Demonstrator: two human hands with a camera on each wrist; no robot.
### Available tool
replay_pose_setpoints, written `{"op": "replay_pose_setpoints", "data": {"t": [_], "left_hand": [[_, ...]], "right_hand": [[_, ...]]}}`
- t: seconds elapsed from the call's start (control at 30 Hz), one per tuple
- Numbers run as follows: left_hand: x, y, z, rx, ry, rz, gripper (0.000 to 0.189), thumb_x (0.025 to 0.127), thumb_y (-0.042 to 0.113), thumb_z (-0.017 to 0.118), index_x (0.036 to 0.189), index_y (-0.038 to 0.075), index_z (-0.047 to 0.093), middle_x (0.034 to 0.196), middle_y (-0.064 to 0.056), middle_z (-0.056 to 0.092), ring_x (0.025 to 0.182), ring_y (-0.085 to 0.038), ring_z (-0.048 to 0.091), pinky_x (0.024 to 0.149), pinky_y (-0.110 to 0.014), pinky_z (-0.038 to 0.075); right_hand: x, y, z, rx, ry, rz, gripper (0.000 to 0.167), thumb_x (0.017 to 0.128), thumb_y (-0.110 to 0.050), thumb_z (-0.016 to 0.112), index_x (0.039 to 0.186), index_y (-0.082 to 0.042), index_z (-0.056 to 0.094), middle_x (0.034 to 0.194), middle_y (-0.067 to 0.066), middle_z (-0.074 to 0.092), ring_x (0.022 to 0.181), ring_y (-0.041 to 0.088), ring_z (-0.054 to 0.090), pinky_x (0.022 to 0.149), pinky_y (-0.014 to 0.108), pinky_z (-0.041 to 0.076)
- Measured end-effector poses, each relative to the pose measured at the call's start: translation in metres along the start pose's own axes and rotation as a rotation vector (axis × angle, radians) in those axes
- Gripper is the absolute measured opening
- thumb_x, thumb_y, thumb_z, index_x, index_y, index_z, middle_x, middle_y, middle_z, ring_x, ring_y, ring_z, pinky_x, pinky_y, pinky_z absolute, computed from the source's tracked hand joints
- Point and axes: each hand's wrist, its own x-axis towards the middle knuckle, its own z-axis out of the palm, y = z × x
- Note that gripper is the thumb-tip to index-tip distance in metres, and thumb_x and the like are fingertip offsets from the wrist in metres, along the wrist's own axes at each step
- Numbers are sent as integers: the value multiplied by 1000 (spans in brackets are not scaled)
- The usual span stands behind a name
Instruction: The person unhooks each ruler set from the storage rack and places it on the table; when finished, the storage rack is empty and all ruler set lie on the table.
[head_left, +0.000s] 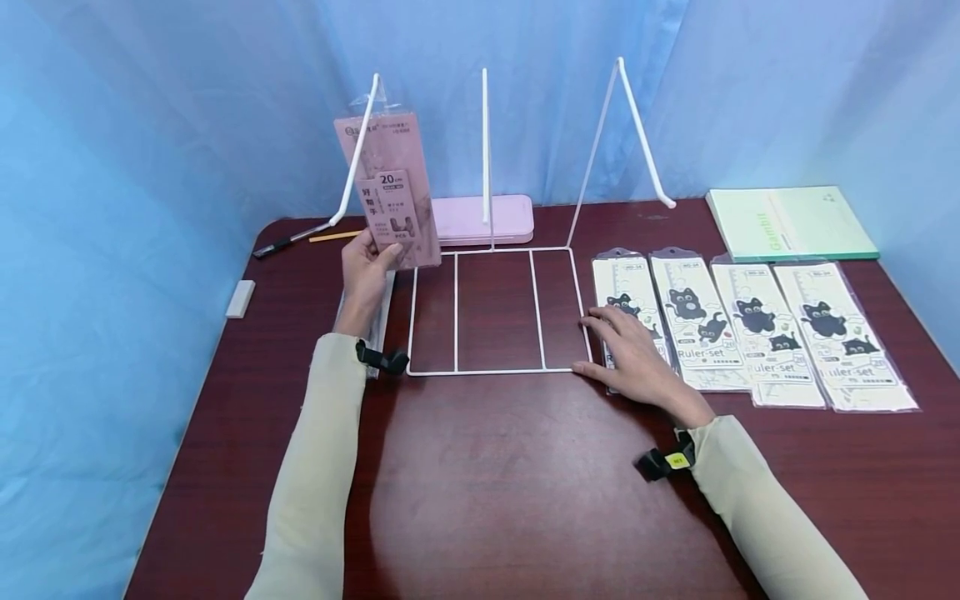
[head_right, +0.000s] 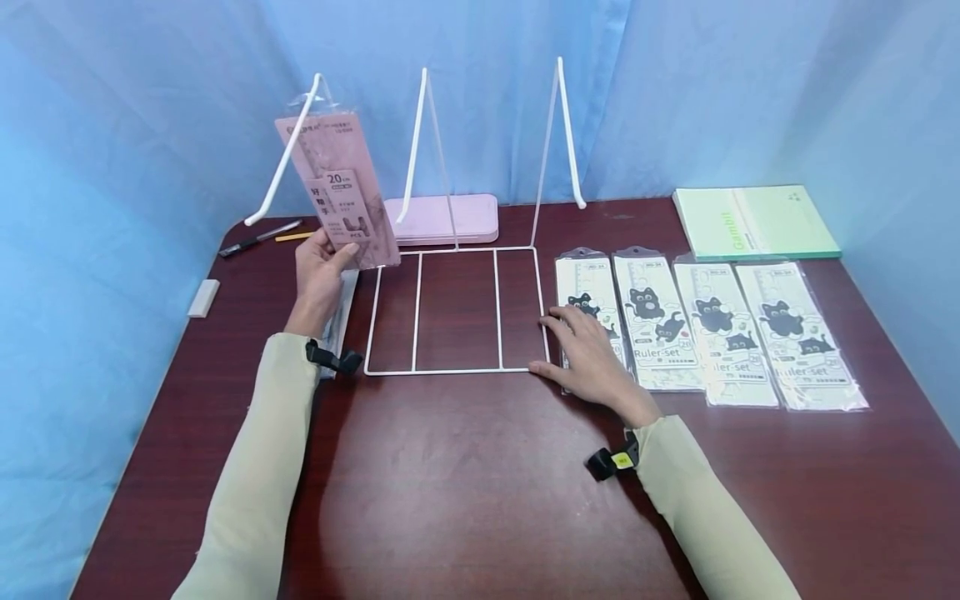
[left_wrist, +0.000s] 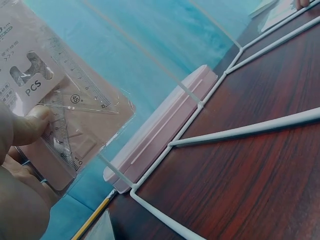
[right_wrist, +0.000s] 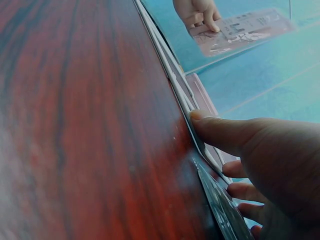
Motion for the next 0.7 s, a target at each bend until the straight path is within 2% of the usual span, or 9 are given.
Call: {"op": "replay_pose_setpoints", "data": {"t": [0.1, 0.17, 0.33, 0.43, 0.7], "left_hand": [[-2, 0, -2, -7, -3, 17, 28, 94, -2, 63, 122, -6, 65, 97, 0, 73, 81, 2, 68, 71, -14, 55], [-4, 0, -3, -9, -5, 30, 28, 94, -3, 63, 122, -7, 64, 97, -1, 73, 81, 2, 68, 70, -14, 55], [-7, 1, -5, -10, -8, 58, 29, 94, -5, 62, 123, -8, 64, 112, -21, 73, 83, 1, 69, 73, -16, 56], [-10, 2, -5, -10, -17, 70, 29, 94, -5, 61, 123, -8, 63, 118, -27, 70, 85, 1, 69, 75, -16, 57], [-18, 2, -10, -28, -46, 87, 28, 95, -6, 60, 123, -8, 63, 109, -14, 72, 87, -2, 70, 77, -17, 58]], "right_hand": [[0, 0, 0, 4, -1, 1, 70, 88, -32, 76, 144, 1, 50, 151, 23, 42, 144, 44, 33, 117, 65, 24], [0, 0, 0, 4, 0, 0, 70, 88, -32, 76, 144, 1, 50, 151, 23, 42, 144, 44, 33, 117, 65, 24], [0, 2, 1, -1, 3, -5, 70, 88, -32, 76, 143, 0, 50, 150, 23, 43, 144, 44, 34, 116, 65, 25], [0, 2, 0, -2, 7, -9, 69, 87, -32, 76, 143, 1, 50, 150, 23, 43, 143, 44, 34, 116, 65, 25], [0, 1, 0, 4, 12, -13, 69, 87, -31, 77, 143, 1, 51, 149, 24, 44, 143, 44, 35, 116, 65, 26]]}}
